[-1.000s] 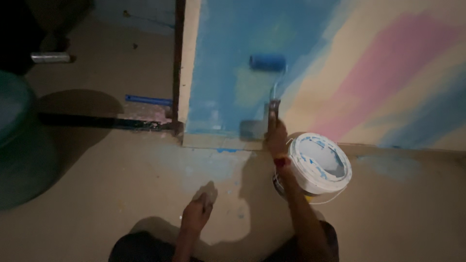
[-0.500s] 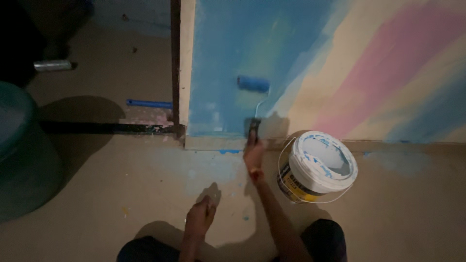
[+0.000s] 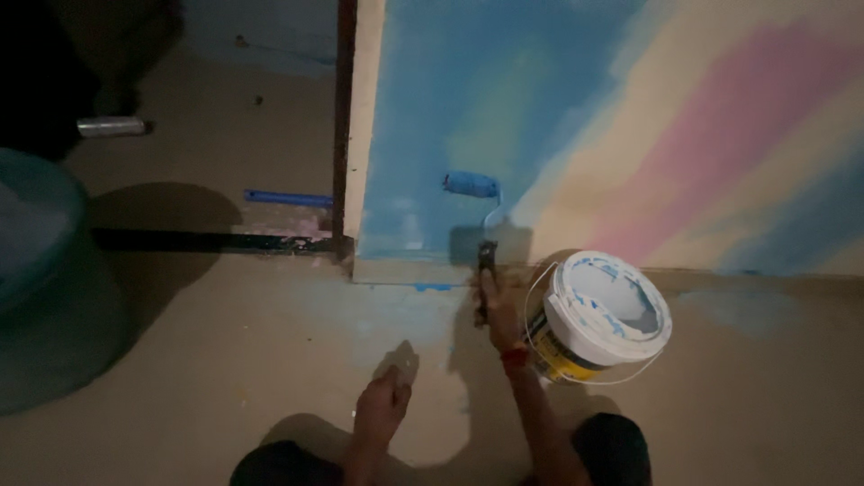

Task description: The person paints a wall using a paint roller and a bucket of blue paint. They repeatedly roll the roller on the wall in vertical strokes, occasionally dipping it into the bucket to reload paint.

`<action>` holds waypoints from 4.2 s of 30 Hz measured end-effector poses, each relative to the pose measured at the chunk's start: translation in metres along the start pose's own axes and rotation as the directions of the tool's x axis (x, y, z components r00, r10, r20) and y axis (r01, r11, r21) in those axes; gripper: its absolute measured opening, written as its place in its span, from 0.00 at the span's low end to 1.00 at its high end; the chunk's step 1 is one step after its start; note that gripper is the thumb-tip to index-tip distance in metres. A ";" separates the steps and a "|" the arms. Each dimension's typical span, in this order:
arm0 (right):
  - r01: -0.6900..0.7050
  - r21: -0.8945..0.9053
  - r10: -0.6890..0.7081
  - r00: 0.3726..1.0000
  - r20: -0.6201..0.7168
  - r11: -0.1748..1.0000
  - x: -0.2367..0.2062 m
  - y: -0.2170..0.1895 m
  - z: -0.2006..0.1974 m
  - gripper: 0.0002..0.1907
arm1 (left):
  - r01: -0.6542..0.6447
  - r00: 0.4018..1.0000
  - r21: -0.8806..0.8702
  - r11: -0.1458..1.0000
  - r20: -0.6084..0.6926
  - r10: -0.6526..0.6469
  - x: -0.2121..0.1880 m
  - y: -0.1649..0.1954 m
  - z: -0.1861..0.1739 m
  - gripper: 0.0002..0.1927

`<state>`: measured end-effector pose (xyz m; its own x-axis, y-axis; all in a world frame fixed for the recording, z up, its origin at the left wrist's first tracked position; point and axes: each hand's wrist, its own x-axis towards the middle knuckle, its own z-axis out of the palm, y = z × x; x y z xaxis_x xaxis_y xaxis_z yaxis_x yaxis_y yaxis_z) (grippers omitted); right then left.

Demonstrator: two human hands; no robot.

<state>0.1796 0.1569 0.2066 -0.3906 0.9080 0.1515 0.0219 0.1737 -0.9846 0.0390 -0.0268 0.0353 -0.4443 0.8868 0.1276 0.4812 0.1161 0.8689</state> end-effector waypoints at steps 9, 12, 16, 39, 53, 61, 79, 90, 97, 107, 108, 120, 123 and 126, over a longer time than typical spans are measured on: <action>0.352 -0.363 -0.385 0.923 -0.019 0.863 0.061 -0.045 -0.007 0.30 | 0.117 0.987 0.124 0.985 0.095 -0.129 -0.007 0.009 -0.005 0.26; 0.241 -0.281 -0.292 0.944 -0.154 0.929 0.082 -0.079 -0.009 0.33 | 0.152 0.981 0.132 0.979 0.101 -0.166 -0.004 0.007 -0.005 0.26; 0.191 -0.130 -0.214 0.958 -0.193 0.973 0.112 -0.138 -0.003 0.32 | 0.172 0.977 0.235 0.957 0.085 -0.196 -0.002 0.008 -0.011 0.26; 0.142 -0.363 -0.211 0.964 -0.161 0.921 0.082 -0.057 -0.009 0.36 | 0.177 0.980 0.030 0.984 0.092 -0.179 -0.006 0.008 -0.018 0.27; 0.104 -0.152 -0.138 0.963 -0.231 0.983 0.088 -0.111 -0.012 0.24 | 0.036 0.999 0.097 0.995 0.010 -0.037 0.005 -0.009 0.006 0.27; 0.198 -0.061 -0.207 0.941 -0.269 0.978 0.038 -0.062 -0.048 0.12 | 0.066 0.995 0.032 0.997 0.072 -0.068 -0.009 0.028 -0.011 0.19; 0.294 -0.784 -0.672 0.713 -0.200 0.546 0.057 -0.067 -0.003 0.14 | -0.099 0.995 -0.010 0.995 0.018 0.099 -0.008 0.049 -0.018 0.09; 0.461 -0.628 -0.661 0.741 -0.115 0.626 0.016 -0.075 0.015 0.21 | 0.045 0.997 -0.013 0.999 0.057 -0.044 -0.011 0.053 -0.028 0.19; 0.372 -0.701 -0.687 0.690 -0.229 0.608 0.025 -0.082 0.007 0.22 | 0.053 0.994 -0.020 0.998 0.094 -0.051 -0.012 0.052 -0.025 0.10; 0.319 -0.328 -0.372 0.921 -0.111 0.889 0.018 -0.089 0.018 0.26 | 0.039 0.995 -0.017 0.999 0.090 -0.037 -0.013 0.054 -0.021 0.09; 0.372 -0.376 -0.446 0.886 -0.129 0.849 0.017 -0.092 0.022 0.25 | 0.010 0.998 0.000 1.000 0.056 -0.010 -0.013 0.053 -0.020 0.09; 0.599 -0.002 -0.593 0.793 -0.139 0.801 0.064 -0.232 0.047 0.23 | 0.044 0.997 0.051 0.998 0.063 -0.047 -0.014 0.033 -0.013 0.13; 0.626 0.007 -0.622 0.775 -0.107 0.779 0.055 -0.226 0.046 0.22 | -0.084 0.996 -0.022 0.996 -0.032 0.083 -0.013 0.036 -0.016 0.13; 0.461 -0.145 -0.483 0.842 -0.241 0.876 0.042 -0.189 0.041 0.24 | -0.029 1.000 -0.074 0.997 -0.008 0.029 -0.014 0.045 -0.020 0.09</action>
<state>0.1213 0.1466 0.3955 -0.1174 0.7724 0.6241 -0.0274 0.6257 -0.7796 0.0516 -0.0432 0.0818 -0.4359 0.8864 0.1562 0.4366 0.0565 0.8979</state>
